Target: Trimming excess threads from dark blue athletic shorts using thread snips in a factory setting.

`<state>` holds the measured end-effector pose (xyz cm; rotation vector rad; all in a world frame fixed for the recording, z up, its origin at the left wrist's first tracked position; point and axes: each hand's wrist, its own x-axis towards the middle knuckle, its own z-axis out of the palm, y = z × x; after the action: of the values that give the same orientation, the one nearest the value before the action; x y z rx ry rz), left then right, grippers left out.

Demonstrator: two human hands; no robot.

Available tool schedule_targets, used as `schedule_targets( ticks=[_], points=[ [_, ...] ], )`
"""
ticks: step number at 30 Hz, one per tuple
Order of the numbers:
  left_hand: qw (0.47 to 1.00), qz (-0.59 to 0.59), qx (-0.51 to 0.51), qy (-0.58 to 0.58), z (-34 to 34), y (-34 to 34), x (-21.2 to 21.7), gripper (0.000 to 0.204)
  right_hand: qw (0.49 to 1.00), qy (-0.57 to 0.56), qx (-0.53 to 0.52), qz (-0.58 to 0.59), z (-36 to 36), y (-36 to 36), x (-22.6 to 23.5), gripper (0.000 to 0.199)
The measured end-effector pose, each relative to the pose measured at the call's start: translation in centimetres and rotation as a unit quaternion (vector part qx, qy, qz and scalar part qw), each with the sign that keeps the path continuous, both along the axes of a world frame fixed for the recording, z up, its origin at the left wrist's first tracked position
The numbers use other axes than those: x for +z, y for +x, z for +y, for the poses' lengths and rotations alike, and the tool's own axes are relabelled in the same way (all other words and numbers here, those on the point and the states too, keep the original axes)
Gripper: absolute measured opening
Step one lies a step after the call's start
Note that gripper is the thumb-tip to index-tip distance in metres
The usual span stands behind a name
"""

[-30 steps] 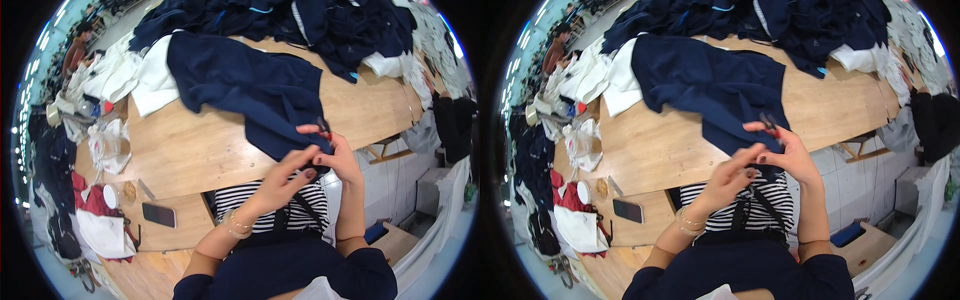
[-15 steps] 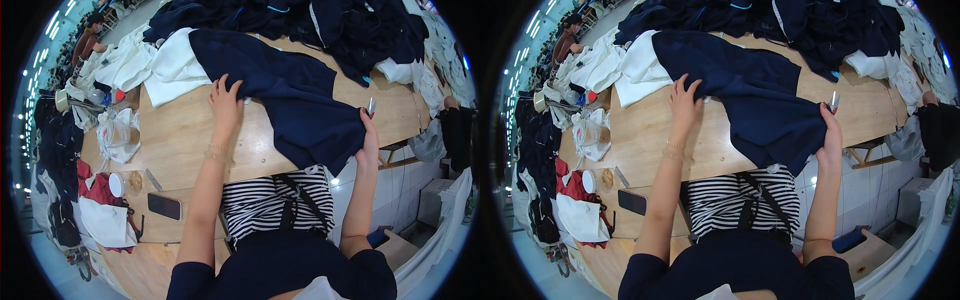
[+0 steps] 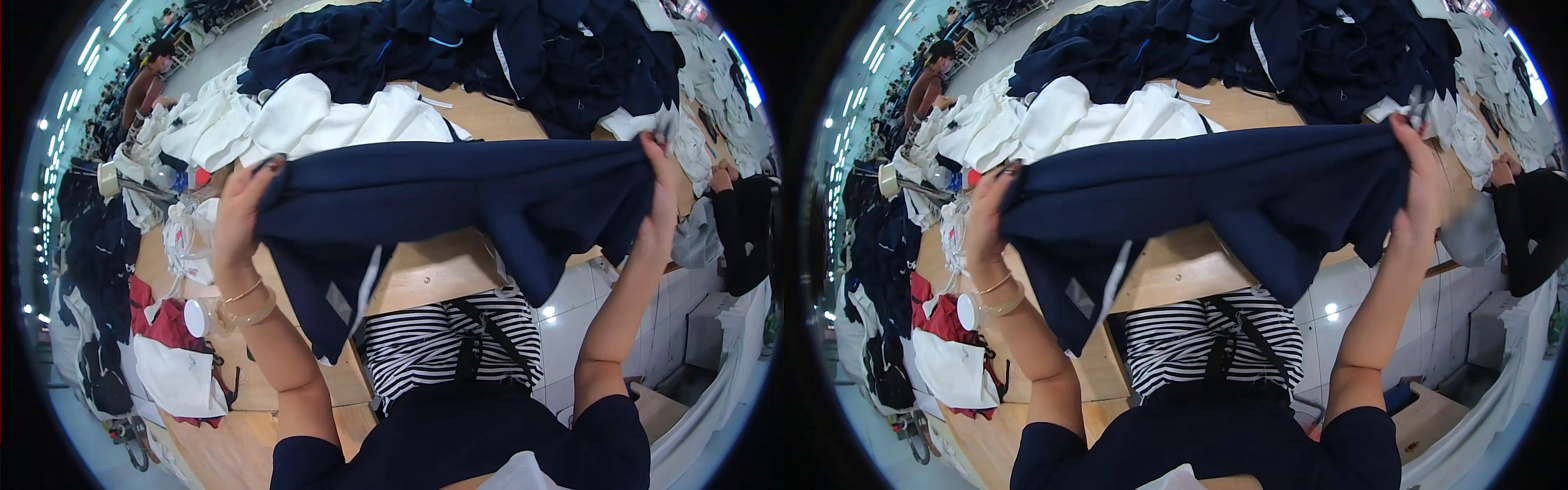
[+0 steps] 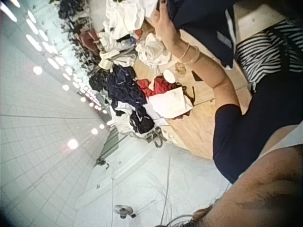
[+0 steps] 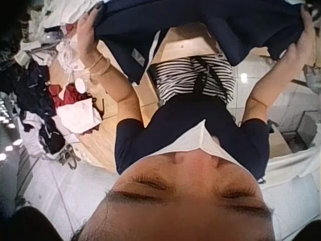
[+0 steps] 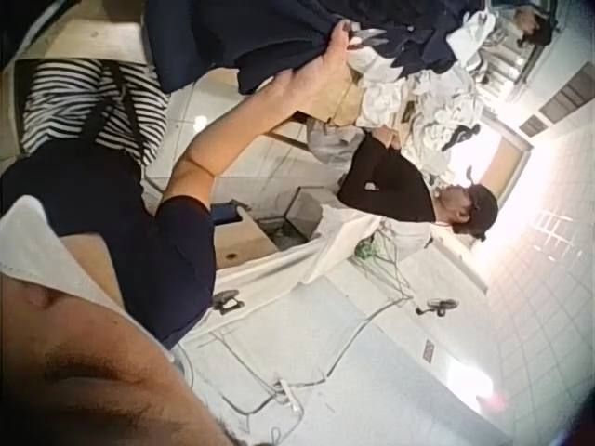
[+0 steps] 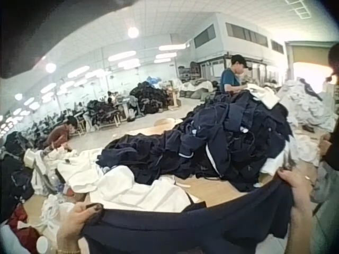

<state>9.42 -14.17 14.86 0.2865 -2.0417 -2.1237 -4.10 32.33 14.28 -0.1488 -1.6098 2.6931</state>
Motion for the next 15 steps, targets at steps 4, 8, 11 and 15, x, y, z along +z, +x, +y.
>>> schedule_targets(
  ticks=[4,8,11,15],
  points=[
    [0.942,-0.094,0.036,-0.321,-2.9,-1.9,-11.3,0.027,0.965,0.249,0.084,-0.021,-3.3,-3.1,-8.3,0.026],
    [0.836,0.096,0.228,-0.49,4.8,-2.1,-14.2,0.017,0.949,0.299,0.078,-0.064,-2.7,-4.0,-16.8,0.025],
    [0.92,0.143,0.085,-0.356,10.9,-2.8,-12.9,0.017,0.957,0.276,0.068,-0.055,-2.4,-3.6,-18.2,0.024],
    [0.947,0.134,-0.026,-0.29,15.3,-4.9,-15.8,0.021,0.955,0.289,0.058,-0.024,-3.3,-3.5,-18.9,0.025]
  ],
)
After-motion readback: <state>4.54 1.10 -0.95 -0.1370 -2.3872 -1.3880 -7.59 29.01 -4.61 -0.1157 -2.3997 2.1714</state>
